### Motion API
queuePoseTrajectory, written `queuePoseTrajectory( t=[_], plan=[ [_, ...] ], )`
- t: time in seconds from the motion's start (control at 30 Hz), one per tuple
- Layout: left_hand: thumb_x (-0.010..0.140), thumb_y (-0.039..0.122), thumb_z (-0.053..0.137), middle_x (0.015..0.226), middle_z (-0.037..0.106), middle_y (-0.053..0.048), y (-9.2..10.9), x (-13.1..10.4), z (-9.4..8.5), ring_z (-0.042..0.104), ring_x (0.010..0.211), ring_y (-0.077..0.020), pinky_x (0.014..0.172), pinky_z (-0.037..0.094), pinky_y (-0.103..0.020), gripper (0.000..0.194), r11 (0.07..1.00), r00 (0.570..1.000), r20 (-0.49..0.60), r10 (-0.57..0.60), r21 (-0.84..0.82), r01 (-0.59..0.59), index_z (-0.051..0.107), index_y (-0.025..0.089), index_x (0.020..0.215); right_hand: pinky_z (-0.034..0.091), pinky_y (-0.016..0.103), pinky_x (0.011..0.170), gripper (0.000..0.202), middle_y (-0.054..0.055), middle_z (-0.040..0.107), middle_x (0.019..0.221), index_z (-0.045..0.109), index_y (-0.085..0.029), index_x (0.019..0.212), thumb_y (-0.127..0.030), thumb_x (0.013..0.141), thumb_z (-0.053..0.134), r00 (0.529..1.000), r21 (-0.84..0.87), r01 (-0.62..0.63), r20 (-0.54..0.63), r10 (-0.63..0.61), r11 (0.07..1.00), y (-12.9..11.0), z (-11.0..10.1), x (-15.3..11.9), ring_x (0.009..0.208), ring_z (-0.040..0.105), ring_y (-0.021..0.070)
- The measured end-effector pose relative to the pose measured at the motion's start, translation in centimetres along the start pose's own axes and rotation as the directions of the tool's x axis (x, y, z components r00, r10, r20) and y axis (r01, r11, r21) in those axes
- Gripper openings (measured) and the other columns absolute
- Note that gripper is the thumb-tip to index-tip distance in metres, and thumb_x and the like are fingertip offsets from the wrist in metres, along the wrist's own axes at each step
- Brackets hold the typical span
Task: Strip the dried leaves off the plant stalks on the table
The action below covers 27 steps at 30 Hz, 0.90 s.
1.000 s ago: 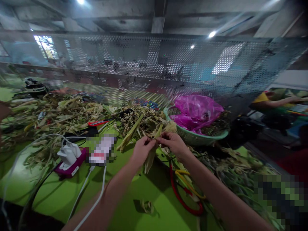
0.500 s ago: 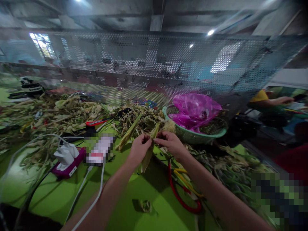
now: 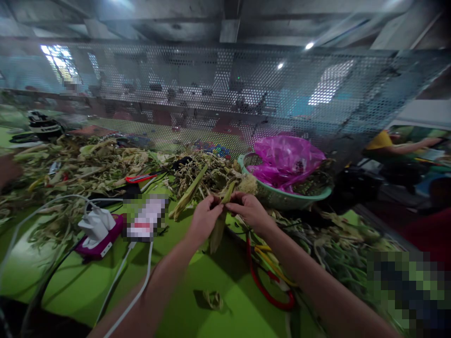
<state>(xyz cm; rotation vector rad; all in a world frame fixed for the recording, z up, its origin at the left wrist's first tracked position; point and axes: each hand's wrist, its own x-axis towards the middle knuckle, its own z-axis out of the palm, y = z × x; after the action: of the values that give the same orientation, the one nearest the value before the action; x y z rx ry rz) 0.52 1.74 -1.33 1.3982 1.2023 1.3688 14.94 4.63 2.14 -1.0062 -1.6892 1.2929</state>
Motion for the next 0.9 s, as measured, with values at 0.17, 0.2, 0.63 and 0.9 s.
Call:
queuePoseTrajectory(
  t=[0.17, 0.2, 0.63, 0.9],
  plan=[
    [0.073, 0.021, 0.053, 0.073, 0.057, 0.000, 0.3, -0.2, 0.1, 0.048, 0.069, -0.0123, 0.065, 0.039, -0.024, 0.009, 0.997, 0.999, 0.018, -0.041, -0.065, 0.042, 0.059, 0.016, 0.079, 0.038, 0.024, 0.055, 0.012, -0.004, 0.053, 0.062, 0.060, -0.018, 0.070, -0.025, 0.063, 0.065, 1.000, 0.034, -0.006, 0.023, 0.006, 0.999, 0.3, -0.1, 0.0, 0.058, 0.046, 0.0113],
    [0.073, 0.021, 0.053, 0.072, 0.057, 0.001, 0.3, -0.2, 0.1, 0.048, 0.068, -0.0122, 0.064, 0.039, -0.023, 0.009, 0.996, 0.999, 0.021, -0.047, -0.081, 0.048, 0.059, 0.016, 0.079, 0.038, 0.024, 0.056, 0.012, -0.004, 0.053, 0.062, 0.059, -0.018, 0.070, -0.025, 0.063, 0.065, 1.000, 0.040, -0.009, 0.026, 0.007, 0.999, 0.3, -0.2, 0.0, 0.058, 0.046, 0.0111],
    [0.069, 0.020, 0.054, 0.063, 0.050, 0.003, -0.5, -0.1, 0.4, 0.044, 0.058, -0.0104, 0.054, 0.037, -0.022, 0.003, 0.975, 0.990, -0.063, -0.127, -0.191, 0.113, 0.053, 0.018, 0.071, 0.039, 0.025, 0.057, 0.011, -0.004, 0.051, 0.063, 0.057, -0.018, 0.069, -0.025, 0.066, 0.064, 0.997, -0.014, 0.038, 0.073, -0.037, 0.999, 0.6, 0.3, 0.0, 0.060, 0.046, 0.0116],
    [0.070, 0.024, 0.059, 0.066, 0.054, 0.002, -0.5, 0.1, 0.4, 0.049, 0.060, -0.0098, 0.056, 0.042, -0.021, 0.009, 0.960, 0.995, -0.052, -0.089, -0.269, 0.072, 0.054, 0.017, 0.073, 0.043, 0.028, 0.066, 0.027, -0.001, 0.059, 0.074, 0.058, -0.017, 0.085, -0.036, 0.069, 0.068, 0.999, -0.037, 0.050, -0.015, -0.051, 0.998, 0.4, 0.6, -0.2, 0.068, 0.052, 0.0147]
  ],
)
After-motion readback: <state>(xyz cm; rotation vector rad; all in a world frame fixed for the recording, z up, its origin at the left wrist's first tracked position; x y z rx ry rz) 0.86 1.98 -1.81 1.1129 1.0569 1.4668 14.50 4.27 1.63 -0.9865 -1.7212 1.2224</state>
